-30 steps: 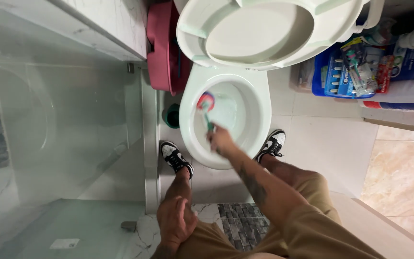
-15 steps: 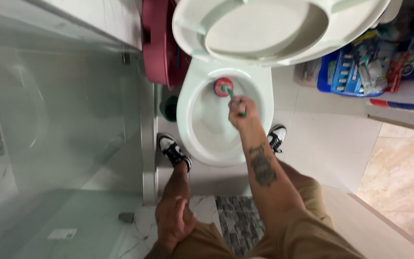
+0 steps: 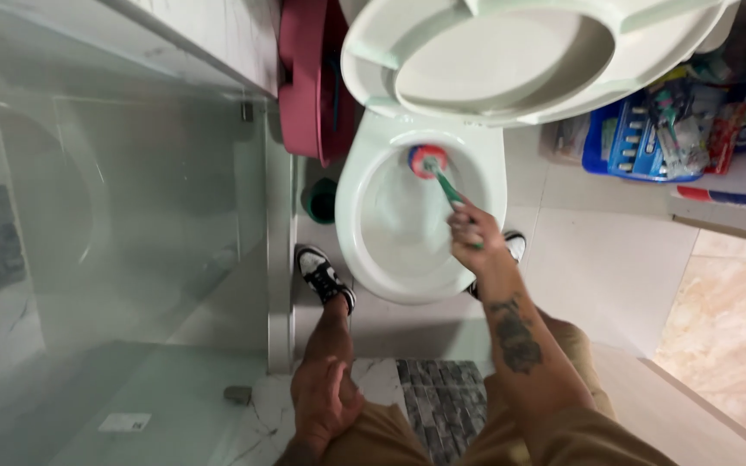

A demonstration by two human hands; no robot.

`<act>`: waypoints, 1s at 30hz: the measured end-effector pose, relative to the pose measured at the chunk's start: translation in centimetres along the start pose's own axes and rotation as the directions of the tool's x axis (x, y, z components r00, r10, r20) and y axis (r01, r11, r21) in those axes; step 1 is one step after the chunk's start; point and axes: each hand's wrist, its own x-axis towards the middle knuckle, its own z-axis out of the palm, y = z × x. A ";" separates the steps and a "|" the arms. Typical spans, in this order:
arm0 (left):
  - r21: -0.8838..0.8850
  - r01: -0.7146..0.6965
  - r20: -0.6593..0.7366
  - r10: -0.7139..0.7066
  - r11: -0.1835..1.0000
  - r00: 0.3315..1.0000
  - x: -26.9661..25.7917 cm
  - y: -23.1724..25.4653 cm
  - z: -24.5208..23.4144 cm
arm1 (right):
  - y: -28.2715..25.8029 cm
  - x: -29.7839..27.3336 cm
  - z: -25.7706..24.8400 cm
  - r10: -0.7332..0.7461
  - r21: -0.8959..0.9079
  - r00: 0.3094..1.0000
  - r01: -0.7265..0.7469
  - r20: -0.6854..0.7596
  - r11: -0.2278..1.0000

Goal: Cleaning a toilet bowl and seat using a brush and a sponge.

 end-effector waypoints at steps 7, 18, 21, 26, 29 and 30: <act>-0.041 -0.044 0.039 0.046 0.998 0.998 1.2 0.8 -0.6 | 12.2 -5.3 5.5 0.061 -0.835 0.971 -0.230 -0.231 0.500; 0.047 -0.033 0.029 0.031 0.998 0.999 0.5 3.0 -1.1 | -8.9 -6.3 12.3 -0.115 -0.387 0.990 -0.075 0.081 -0.919; 0.015 -0.078 -0.082 0.079 0.997 0.993 0.0 1.9 0.2 | -6.7 -11.5 9.9 -0.352 -0.327 0.920 -0.391 -0.173 -0.860; 0.025 -0.127 -0.209 0.129 0.992 0.969 -0.7 1.6 0.0 | 5.2 -15.3 -0.6 -0.103 -0.691 0.957 -0.267 -0.270 -0.671; 0.010 -0.131 -0.195 0.131 0.991 0.972 -0.4 1.9 -1.2 | 2.4 -13.4 -4.4 -0.051 -0.493 0.981 -0.139 -0.188 -0.859; 0.009 -0.136 -0.186 0.135 0.991 0.973 -0.6 1.5 -1.0 | 0.1 -13.6 -1.7 -0.057 -0.497 0.979 -0.148 -0.195 -0.855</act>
